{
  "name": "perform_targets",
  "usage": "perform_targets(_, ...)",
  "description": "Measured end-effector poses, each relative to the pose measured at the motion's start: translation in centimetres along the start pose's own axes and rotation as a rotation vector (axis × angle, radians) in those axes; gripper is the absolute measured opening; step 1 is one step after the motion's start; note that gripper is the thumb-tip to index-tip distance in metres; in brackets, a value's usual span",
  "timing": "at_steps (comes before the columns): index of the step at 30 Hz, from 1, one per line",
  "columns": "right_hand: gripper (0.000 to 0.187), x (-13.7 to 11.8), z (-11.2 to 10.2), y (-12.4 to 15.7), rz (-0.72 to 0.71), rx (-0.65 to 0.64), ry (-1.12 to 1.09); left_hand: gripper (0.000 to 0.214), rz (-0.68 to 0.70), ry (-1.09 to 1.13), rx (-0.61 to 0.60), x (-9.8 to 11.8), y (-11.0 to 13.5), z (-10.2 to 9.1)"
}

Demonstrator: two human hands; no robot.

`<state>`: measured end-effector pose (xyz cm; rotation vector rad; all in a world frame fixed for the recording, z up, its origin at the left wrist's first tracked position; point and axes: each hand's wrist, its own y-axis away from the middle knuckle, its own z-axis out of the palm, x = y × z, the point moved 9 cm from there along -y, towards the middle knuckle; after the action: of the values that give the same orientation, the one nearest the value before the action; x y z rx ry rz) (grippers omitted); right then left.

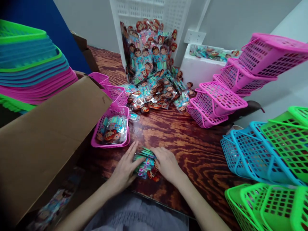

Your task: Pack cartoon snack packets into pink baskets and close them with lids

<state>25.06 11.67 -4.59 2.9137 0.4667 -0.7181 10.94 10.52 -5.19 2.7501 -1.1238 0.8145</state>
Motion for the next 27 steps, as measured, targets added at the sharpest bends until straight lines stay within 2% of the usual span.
perform_targets(6, 0.045, -0.7, 0.4, 0.8, -0.015, -0.014, 0.035, 0.065, 0.039, 0.018, 0.032, 0.0, 0.6, 0.2)
perform_targets(14, 0.066, 2.2, 0.4, 2.8, 0.144, -0.148, -0.115, 0.069, 0.029, 0.016, -0.024, -0.2, 0.5, 0.4)
perform_targets(19, 0.049, 2.4, 0.0, 2.0, 0.170, -0.143, -0.149, 0.062, 0.065, -0.068, 0.021, 0.3, 0.1, 0.0)
perform_targets(23, 0.053, 1.3, 0.0, 0.5, 0.160, -0.133, -0.109, 0.053, 0.167, -0.160, 0.021, 1.0, -0.8, 0.1)
perform_targets(27, 0.058, 1.1, -0.2, 0.1, 0.157, -0.163, -0.059, 0.078, 0.177, -0.248, -0.017, 0.9, -2.1, 0.5)
